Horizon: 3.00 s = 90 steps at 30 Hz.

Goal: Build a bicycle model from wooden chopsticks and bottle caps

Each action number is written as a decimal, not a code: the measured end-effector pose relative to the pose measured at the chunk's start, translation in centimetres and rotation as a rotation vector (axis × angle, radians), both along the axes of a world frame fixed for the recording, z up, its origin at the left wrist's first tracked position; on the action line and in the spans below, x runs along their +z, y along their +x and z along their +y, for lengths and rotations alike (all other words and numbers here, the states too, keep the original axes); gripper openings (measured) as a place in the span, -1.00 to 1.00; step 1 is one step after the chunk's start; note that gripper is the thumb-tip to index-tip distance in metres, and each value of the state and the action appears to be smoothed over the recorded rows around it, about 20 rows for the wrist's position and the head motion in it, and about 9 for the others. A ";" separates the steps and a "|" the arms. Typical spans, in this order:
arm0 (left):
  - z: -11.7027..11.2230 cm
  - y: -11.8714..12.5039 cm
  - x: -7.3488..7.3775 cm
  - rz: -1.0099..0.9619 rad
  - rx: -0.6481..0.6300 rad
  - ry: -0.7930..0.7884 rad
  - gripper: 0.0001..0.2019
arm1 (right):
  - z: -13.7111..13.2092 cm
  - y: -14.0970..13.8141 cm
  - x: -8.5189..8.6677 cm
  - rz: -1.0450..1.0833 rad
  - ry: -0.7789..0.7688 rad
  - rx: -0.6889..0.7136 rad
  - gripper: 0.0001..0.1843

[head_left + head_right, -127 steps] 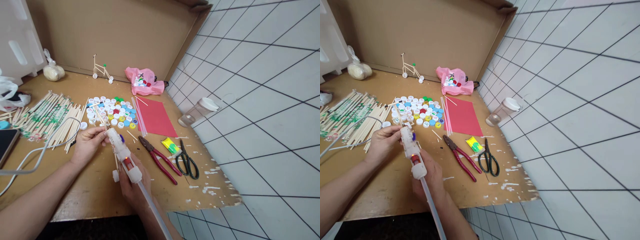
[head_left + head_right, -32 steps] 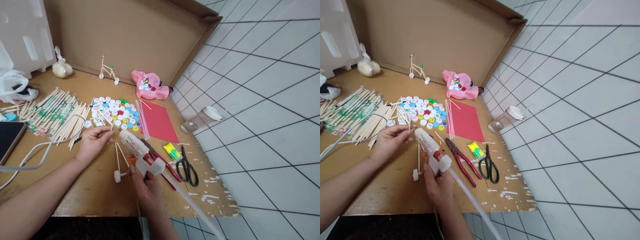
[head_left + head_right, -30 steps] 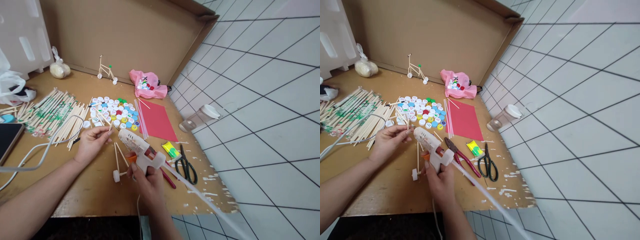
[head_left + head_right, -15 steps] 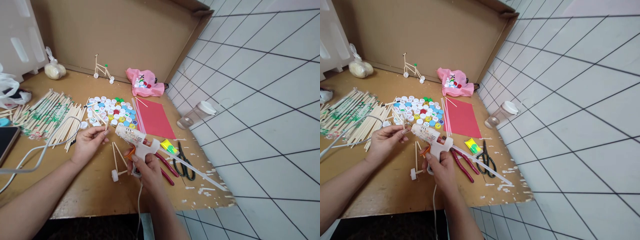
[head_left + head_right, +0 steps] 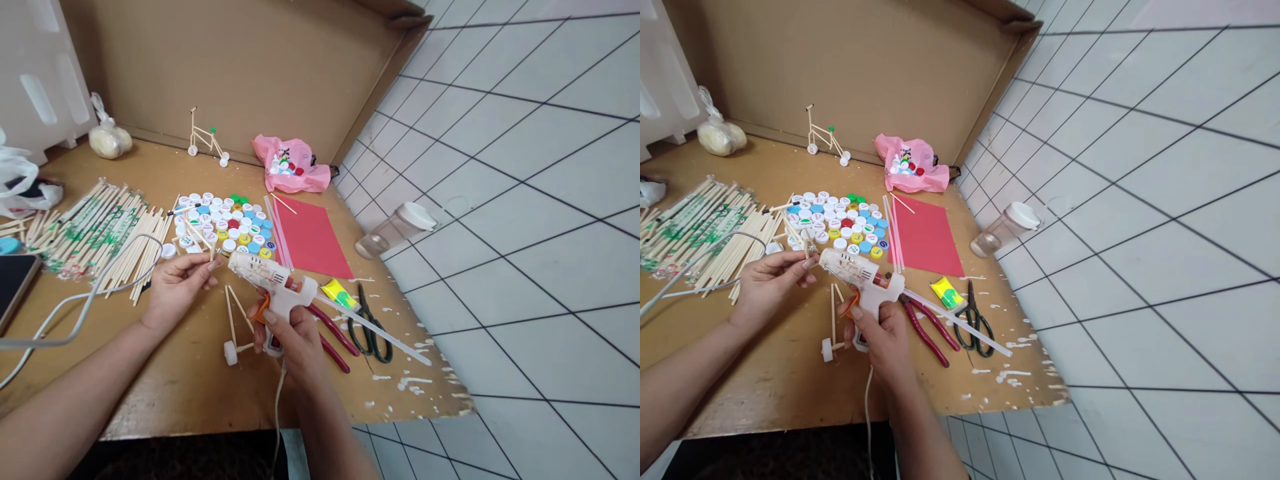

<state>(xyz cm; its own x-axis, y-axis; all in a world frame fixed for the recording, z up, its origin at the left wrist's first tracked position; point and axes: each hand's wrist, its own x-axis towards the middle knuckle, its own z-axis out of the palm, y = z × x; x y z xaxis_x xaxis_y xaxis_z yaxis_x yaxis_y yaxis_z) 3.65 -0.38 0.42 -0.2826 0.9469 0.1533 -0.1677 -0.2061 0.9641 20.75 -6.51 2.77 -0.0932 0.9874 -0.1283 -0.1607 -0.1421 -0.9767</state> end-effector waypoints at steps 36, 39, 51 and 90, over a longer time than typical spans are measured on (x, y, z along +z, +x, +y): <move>0.0 -0.1 0.1 0.041 -0.017 0.035 -0.77 | -0.2 -0.3 -0.3 0.037 -0.015 -0.031 -0.69; 0.0 -0.1 0.0 0.042 -0.011 0.029 -0.75 | -0.2 -0.3 -0.2 0.038 -0.018 -0.038 -0.67; 0.0 0.0 -0.4 0.028 -0.015 0.043 -0.77 | -0.6 -0.2 -0.5 -0.133 0.058 -0.041 -0.66; 0.2 -0.1 -0.8 0.004 -0.065 0.106 -0.90 | -1.6 -0.9 -1.3 -0.718 0.529 -0.189 -0.70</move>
<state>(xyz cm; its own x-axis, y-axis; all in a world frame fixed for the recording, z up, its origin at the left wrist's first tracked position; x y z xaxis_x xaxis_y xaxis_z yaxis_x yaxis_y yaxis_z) 3.58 -0.19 -0.35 -0.2199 0.9417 0.2546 -0.1798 -0.2956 0.9382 19.87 -8.08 1.43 0.0039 0.9247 0.3808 0.5360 0.3196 -0.7814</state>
